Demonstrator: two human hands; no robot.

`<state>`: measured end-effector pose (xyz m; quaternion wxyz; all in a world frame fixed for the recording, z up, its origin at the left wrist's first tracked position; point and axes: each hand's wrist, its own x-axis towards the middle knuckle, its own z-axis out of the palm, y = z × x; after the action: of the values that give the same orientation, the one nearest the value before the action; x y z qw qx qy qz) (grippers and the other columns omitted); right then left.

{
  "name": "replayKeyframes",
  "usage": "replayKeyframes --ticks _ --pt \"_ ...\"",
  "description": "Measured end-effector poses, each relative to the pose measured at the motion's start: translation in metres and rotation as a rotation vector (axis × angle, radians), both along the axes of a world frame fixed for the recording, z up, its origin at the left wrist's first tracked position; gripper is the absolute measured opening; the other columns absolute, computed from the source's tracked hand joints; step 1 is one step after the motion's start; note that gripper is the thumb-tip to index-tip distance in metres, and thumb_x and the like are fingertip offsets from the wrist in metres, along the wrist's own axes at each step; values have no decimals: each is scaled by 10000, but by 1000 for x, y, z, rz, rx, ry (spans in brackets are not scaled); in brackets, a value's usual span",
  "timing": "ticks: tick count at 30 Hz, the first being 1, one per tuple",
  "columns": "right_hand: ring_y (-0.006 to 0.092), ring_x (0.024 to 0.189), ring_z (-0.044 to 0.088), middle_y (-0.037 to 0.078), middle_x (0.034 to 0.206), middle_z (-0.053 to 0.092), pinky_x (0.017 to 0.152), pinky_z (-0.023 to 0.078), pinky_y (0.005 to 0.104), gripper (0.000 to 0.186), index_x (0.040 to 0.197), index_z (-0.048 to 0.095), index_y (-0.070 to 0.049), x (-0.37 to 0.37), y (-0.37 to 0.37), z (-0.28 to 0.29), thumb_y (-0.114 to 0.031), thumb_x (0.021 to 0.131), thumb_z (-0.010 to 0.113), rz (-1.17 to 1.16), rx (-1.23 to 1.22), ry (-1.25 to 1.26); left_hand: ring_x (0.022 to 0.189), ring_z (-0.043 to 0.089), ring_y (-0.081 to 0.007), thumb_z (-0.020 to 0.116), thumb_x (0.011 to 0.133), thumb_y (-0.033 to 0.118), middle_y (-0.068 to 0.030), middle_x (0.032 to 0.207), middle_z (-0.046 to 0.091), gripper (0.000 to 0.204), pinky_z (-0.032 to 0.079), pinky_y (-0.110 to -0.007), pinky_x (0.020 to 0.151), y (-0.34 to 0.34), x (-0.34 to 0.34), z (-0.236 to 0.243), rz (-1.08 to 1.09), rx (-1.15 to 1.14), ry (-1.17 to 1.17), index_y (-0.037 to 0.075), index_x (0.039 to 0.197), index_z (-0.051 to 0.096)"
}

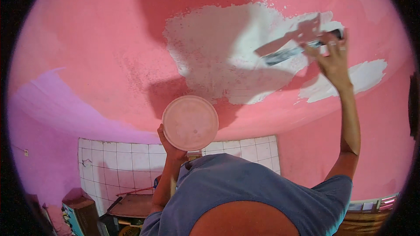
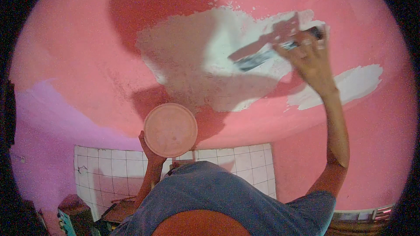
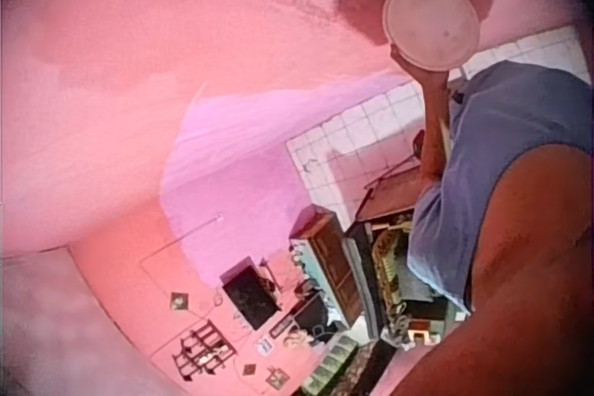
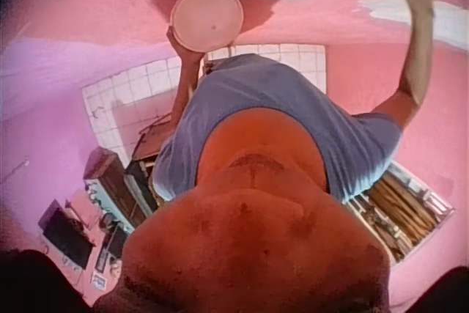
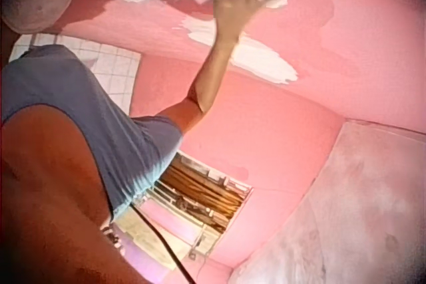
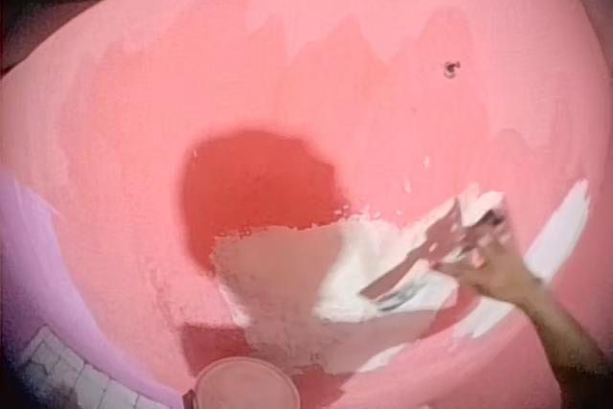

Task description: The person applies a white plastering compound to a pink wall using a putty knife. They repeatedly scoop the compound from a small white container and smooth it over a patch on the wall.

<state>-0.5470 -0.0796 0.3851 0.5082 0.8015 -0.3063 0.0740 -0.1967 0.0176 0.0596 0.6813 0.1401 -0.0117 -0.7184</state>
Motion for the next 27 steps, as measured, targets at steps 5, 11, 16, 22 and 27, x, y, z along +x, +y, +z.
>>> replayKeyframes --ticks 5,11,16,22,27 --pt "171 1120 437 -16 1110 492 1080 193 565 501 1215 507 -358 2 -25 -49 -121 778 565 51 87 66 1160 439 -310 442 809 520 -123 1295 426 624 420 -519 908 -2 -8 15 -83 -46 9 133 1296 399" --pt "178 1116 446 -14 1122 494 1081 182 558 494 1217 501 -373 7 -32 -20 -139 786 551 36 39 89 1159 433 -323 446 800 537 -122 1292 427 638 411 -526 917 -1 -9 8 -74 20 6 135 1294 402" --pt "215 1102 461 3 1135 499 1072 173 566 545 1217 514 -350 -15 -30 31 -115 729 572 -71 -129 119 1159 434 -334 362 826 579 -121 1308 409 647 403 -546 913 5 -11 7 100 -106 -612 153 1313 371" --pt "210 1069 488 10 1146 511 1053 207 537 539 1212 523 -351 -51 -1 108 -71 754 579 -169 -467 162 1155 441 -313 347 862 561 -116 1294 417 592 437 -526 890 -4 -8 8 -7 48 -46 148 1286 375" --pt "149 1024 511 -10 1117 529 1024 247 484 547 1199 541 -339 -47 20 109 -36 745 572 -31 -533 28 1153 444 -307 388 839 537 -124 1291 424 609 434 -507 900 -2 -12 0 70 -93 -194 130 1292 383"
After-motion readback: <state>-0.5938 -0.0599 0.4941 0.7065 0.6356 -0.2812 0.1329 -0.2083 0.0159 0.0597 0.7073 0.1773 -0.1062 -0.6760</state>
